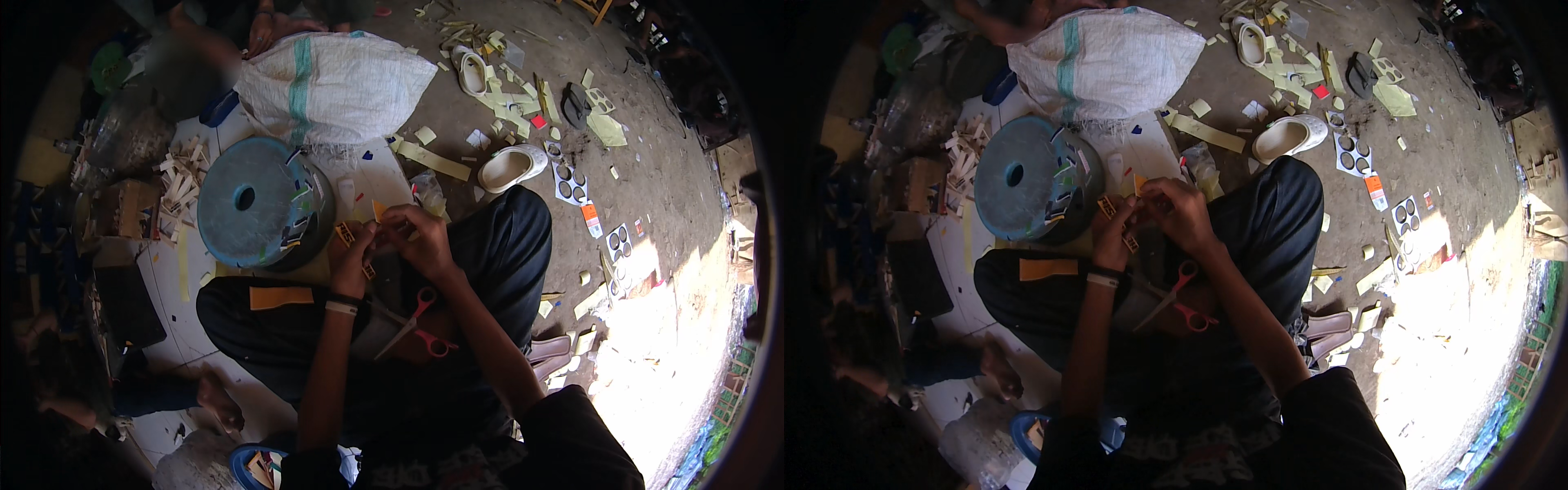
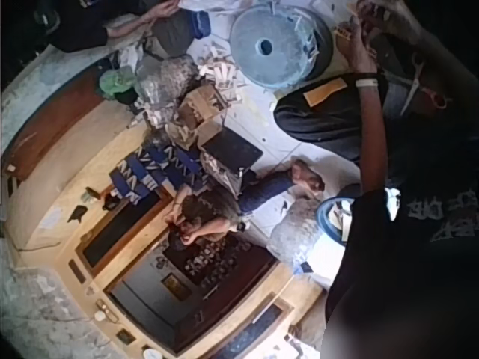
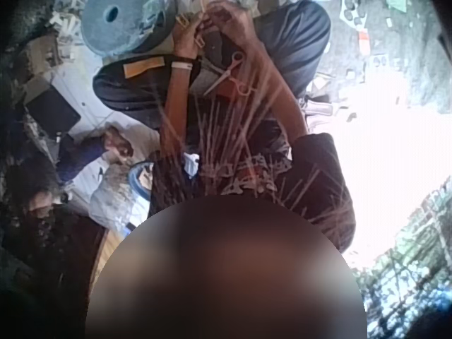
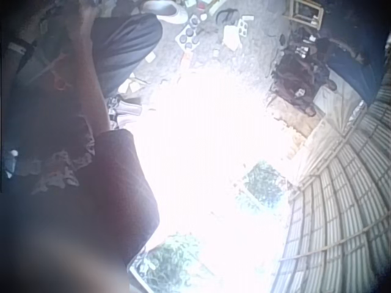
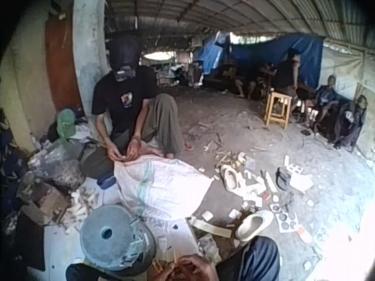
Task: The person sits on the floor and uses pink scissors to cut a yellow strip of tape into smaller pieces. They repeatedly fold and cut the tape, handling the pieces with both hands.
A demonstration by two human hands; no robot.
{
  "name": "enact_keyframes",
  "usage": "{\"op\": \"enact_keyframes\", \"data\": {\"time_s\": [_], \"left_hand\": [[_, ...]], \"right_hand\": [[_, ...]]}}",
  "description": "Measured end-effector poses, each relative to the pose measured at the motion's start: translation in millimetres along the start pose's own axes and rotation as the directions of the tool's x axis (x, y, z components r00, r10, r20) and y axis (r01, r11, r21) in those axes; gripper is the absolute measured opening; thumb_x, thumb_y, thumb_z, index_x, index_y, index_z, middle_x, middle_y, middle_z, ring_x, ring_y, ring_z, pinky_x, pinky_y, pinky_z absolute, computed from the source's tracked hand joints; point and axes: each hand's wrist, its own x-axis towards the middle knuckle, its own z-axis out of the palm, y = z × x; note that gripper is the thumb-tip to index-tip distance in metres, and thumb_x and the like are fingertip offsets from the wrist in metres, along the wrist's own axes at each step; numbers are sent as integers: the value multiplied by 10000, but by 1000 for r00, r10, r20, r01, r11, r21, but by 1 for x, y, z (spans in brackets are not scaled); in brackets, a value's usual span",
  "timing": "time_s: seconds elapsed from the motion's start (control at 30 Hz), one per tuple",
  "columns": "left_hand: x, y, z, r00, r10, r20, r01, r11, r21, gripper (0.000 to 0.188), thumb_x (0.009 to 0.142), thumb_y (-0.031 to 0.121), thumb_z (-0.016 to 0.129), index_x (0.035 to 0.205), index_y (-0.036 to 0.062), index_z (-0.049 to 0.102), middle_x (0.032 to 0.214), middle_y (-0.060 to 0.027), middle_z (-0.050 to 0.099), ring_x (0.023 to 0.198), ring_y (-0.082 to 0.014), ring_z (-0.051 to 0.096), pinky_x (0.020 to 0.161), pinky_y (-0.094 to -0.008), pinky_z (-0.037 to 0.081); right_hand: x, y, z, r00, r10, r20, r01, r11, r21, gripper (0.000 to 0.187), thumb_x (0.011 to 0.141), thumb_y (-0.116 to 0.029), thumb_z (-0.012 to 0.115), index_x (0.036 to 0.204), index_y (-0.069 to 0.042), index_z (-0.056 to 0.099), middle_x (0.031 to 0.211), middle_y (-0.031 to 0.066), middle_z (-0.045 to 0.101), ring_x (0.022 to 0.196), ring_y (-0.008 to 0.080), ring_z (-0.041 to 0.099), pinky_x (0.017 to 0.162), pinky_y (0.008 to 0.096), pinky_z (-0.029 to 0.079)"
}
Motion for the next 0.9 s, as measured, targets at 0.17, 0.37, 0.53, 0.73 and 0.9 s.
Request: {"op": "enact_keyframes", "data": {"time_s": [0.17, 0.37, 0.53, 0.73, 0.9], "left_hand": [[-2, 1, 3, 999, 11, -49, -10, 1000, 21, 238, 895, 220, 775, 971, 134, 566, 865, 23, 625, 706, -31, 530, 514, -188, 338], [-2, 4, 4, 999, 11, -51, -10, 999, 33, 233, 887, 218, 781, 972, 115, 590, 816, 31, 604, 674, -33, 535, 509, -189, 339], [-2, 3, 6, 996, 26, -89, -24, 1000, 18, 217, 884, 210, 776, 955, 88, 611, 776, 21, 610, 628, -28, 526, 498, -187, 334], [-2, 3, 5, 996, 22, -82, -21, 1000, 11, 215, 885, 192, 770, 976, 73, 616, 789, 17, 617, 645, -29, 539, 498, -184, 343], [0, 0, 5, 996, 31, -82, -32, 999, -9, 219, 881, 175, 766, 1022, 72, 633, 811, 22, 630, 658, -27, 542, 496, -184, 343]], "right_hand": [[0, 1, 0, 999, -35, -9, 35, 999, -23, 249, 823, 59, 737, 1050, -27, 681, 951, 107, 721, 812, 224, 747, 673, 313, 602], [1, 1, 0, 999, -48, -3, 48, 997, -68, 269, 813, 80, 740, 1054, -30, 694, 978, 95, 735, 831, 194, 748, 649, 282, 596], [1, -1, 2, 999, -40, -12, 39, 998, -53, 212, 829, 31, 744, 1018, -35, 676, 922, 116, 712, 796, 242, 739, 660, 329, 604], [1, -3, 2, 999, -41, -10, 41, 998, -45, 210, 824, 41, 739, 1011, -33, 679, 908, 110, 710, 785, 239, 735, 660, 330, 602], [1, -2, 1, 999, -48, 4, 48, 997, -52, 228, 817, 50, 737, 1021, -38, 684, 909, 107, 711, 789, 235, 736, 666, 329, 603]]}}
